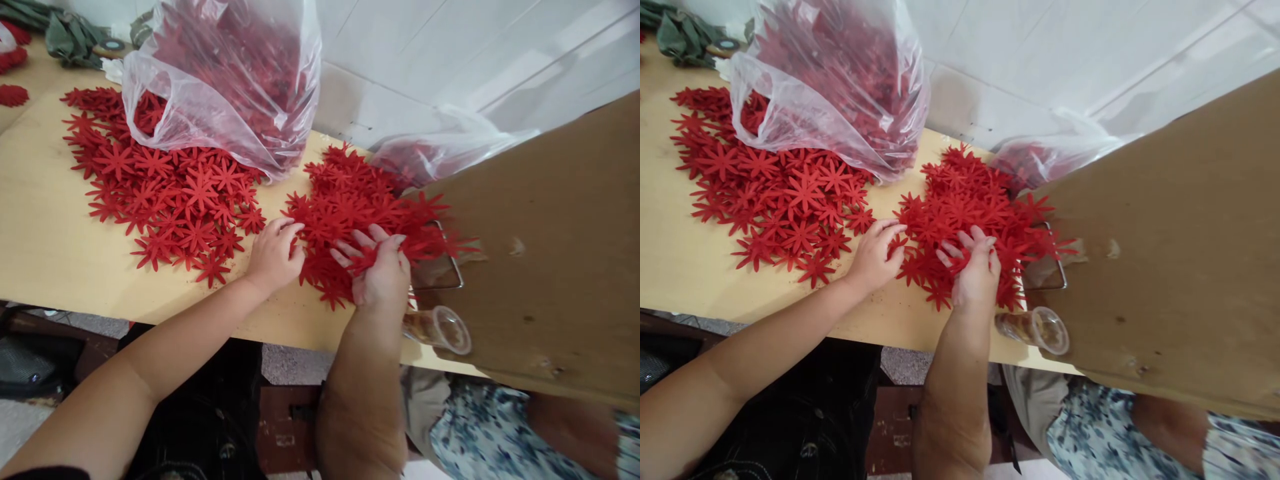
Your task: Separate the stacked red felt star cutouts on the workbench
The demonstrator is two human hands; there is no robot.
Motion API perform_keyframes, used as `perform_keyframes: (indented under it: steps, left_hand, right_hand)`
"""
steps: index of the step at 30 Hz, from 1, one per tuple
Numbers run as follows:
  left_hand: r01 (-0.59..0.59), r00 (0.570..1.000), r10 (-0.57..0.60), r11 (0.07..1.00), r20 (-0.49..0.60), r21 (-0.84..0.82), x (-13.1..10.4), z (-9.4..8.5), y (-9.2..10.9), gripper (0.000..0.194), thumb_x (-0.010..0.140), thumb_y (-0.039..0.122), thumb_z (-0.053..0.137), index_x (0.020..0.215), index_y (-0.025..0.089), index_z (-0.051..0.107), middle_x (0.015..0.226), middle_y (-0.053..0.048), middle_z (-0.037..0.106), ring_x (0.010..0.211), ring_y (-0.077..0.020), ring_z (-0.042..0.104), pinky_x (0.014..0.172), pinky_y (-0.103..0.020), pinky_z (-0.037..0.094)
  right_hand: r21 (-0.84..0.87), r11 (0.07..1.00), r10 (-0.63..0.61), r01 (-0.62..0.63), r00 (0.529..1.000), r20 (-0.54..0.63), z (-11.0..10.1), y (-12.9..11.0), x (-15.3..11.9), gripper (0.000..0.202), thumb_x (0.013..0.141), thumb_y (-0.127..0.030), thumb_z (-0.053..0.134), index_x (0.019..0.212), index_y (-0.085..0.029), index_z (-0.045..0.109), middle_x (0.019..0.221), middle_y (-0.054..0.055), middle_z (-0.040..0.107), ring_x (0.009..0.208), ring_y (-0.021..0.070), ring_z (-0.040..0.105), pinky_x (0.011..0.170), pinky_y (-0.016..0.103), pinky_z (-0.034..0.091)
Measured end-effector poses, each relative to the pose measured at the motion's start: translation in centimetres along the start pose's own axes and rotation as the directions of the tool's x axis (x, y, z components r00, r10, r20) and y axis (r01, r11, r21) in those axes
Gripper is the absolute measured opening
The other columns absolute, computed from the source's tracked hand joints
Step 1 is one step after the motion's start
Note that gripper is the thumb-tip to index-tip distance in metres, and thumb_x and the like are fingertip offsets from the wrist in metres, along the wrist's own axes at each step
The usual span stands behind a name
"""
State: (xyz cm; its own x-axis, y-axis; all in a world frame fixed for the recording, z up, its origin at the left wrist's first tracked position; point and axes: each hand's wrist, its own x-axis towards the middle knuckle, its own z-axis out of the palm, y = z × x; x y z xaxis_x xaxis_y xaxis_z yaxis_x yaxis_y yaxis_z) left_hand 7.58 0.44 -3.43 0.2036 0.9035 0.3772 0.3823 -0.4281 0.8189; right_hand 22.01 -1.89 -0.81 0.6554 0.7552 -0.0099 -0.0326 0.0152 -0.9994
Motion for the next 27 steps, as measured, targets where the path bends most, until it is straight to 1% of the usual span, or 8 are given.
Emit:
perform_keyframes:
  steps: [3, 5, 8, 11, 16, 21, 23, 27]
  left_hand:
    - [-0.058, 0.998, 0.059, 0.998, 0.031, -0.039, -0.1, -0.1, 0.2, 0.029, 0.075, 0.017, 0.046, 0.102, 0.014, 0.056, 0.104, -0.009, 0.056, 0.101, -0.0176, 0.051, 0.092, -0.033, 0.04]
    - [-0.101, 0.986, 0.115, 0.988, 0.123, -0.116, -0.2, -0.1, 0.4, 0.027, 0.078, 0.025, 0.046, 0.1, 0.016, 0.057, 0.098, -0.008, 0.058, 0.093, -0.016, 0.054, 0.087, -0.032, 0.042]
    - [-0.121, 0.942, 0.187, 0.964, 0.28, -0.239, -0.6, 0.0, 0.9, 0.034, 0.076, 0.038, 0.05, 0.102, 0.016, 0.057, 0.097, -0.008, 0.058, 0.089, -0.0165, 0.055, 0.085, -0.032, 0.044]
    - [-0.099, 0.925, 0.194, 0.953, 0.326, -0.285, -0.9, 0.1, 1.3, 0.039, 0.071, 0.037, 0.057, 0.104, 0.015, 0.056, 0.099, -0.009, 0.057, 0.093, -0.0186, 0.054, 0.087, -0.034, 0.043]
    - [0.074, 0.962, 0.042, 0.911, 0.269, -0.406, -0.6, 0.7, 0.9, 0.021, 0.074, 0.025, 0.052, 0.091, 0.015, 0.06, 0.089, -0.007, 0.058, 0.082, -0.0149, 0.054, 0.079, -0.031, 0.044]
    - [0.332, 0.94, -0.209, 0.741, 0.269, -0.583, 0.1, 1.3, 0.2, 0.013, 0.077, 0.025, 0.047, 0.072, 0.015, 0.054, 0.067, 0.0, 0.053, 0.064, -0.0097, 0.048, 0.065, -0.026, 0.042]
    - [0.37, 0.929, -0.262, 0.705, 0.263, -0.604, 0.2, 1.3, 0.1, 0.013, 0.077, 0.026, 0.047, 0.07, 0.015, 0.05, 0.065, 0.001, 0.051, 0.062, -0.0082, 0.045, 0.063, -0.024, 0.04]
    - [0.364, 0.93, -0.263, 0.738, 0.256, -0.568, 0.3, 1.2, 0.1, 0.017, 0.077, 0.029, 0.047, 0.067, 0.016, 0.047, 0.064, 0.002, 0.05, 0.061, -0.0075, 0.043, 0.063, -0.023, 0.038]
  right_hand:
    - [-0.07, 0.998, 0.008, -0.003, 0.998, 0.067, 0.1, 0.0, 0.0, 0.053, 0.075, -0.063, 0.033, 0.1, -0.021, 0.052, 0.092, 0.006, 0.061, 0.065, 0.0129, 0.061, 0.062, 0.035, 0.051]
    - [-0.103, 0.994, -0.015, 0.026, 0.995, 0.103, 0.2, 0.0, -0.1, 0.057, 0.074, -0.066, 0.032, 0.097, -0.019, 0.054, 0.085, 0.005, 0.061, 0.062, 0.0124, 0.059, 0.061, 0.033, 0.05]
    - [-0.188, 0.976, -0.087, 0.106, 0.99, 0.11, 0.7, 0.2, -0.6, 0.059, 0.071, -0.069, 0.031, 0.087, -0.018, 0.058, 0.071, 0.002, 0.057, 0.062, 0.0126, 0.056, 0.065, 0.032, 0.048]
    - [-0.307, 0.94, -0.116, 0.147, 0.986, 0.117, 1.2, 0.6, -1.2, 0.06, 0.071, -0.07, 0.029, 0.08, -0.02, 0.06, 0.068, 0.001, 0.051, 0.068, 0.0134, 0.053, 0.072, 0.032, 0.045]
    - [-0.22, 0.969, -0.054, 0.11, 0.968, 0.247, 1.7, 1.3, -2.0, 0.051, 0.073, -0.067, 0.033, 0.09, -0.023, 0.053, 0.078, 0.0, 0.051, 0.073, 0.013, 0.055, 0.066, 0.029, 0.047]
    - [-0.051, 0.998, -0.016, 0.042, 0.904, 0.427, 1.6, 1.2, -3.0, 0.04, 0.06, -0.045, 0.067, 0.091, -0.024, 0.052, 0.088, 0.0, 0.057, 0.085, 0.0129, 0.057, 0.076, 0.029, 0.046]
    - [-0.01, 0.999, -0.035, 0.042, 0.917, 0.398, 1.3, 1.2, -3.1, 0.035, 0.058, -0.035, 0.071, 0.086, -0.022, 0.054, 0.087, 0.0, 0.06, 0.084, 0.0123, 0.058, 0.078, 0.03, 0.046]
    - [0.047, 0.999, -0.033, 0.02, 0.951, 0.307, 1.1, 1.4, -3.2, 0.025, 0.057, -0.03, 0.071, 0.075, -0.019, 0.057, 0.076, -0.002, 0.061, 0.071, 0.0097, 0.058, 0.074, 0.029, 0.047]
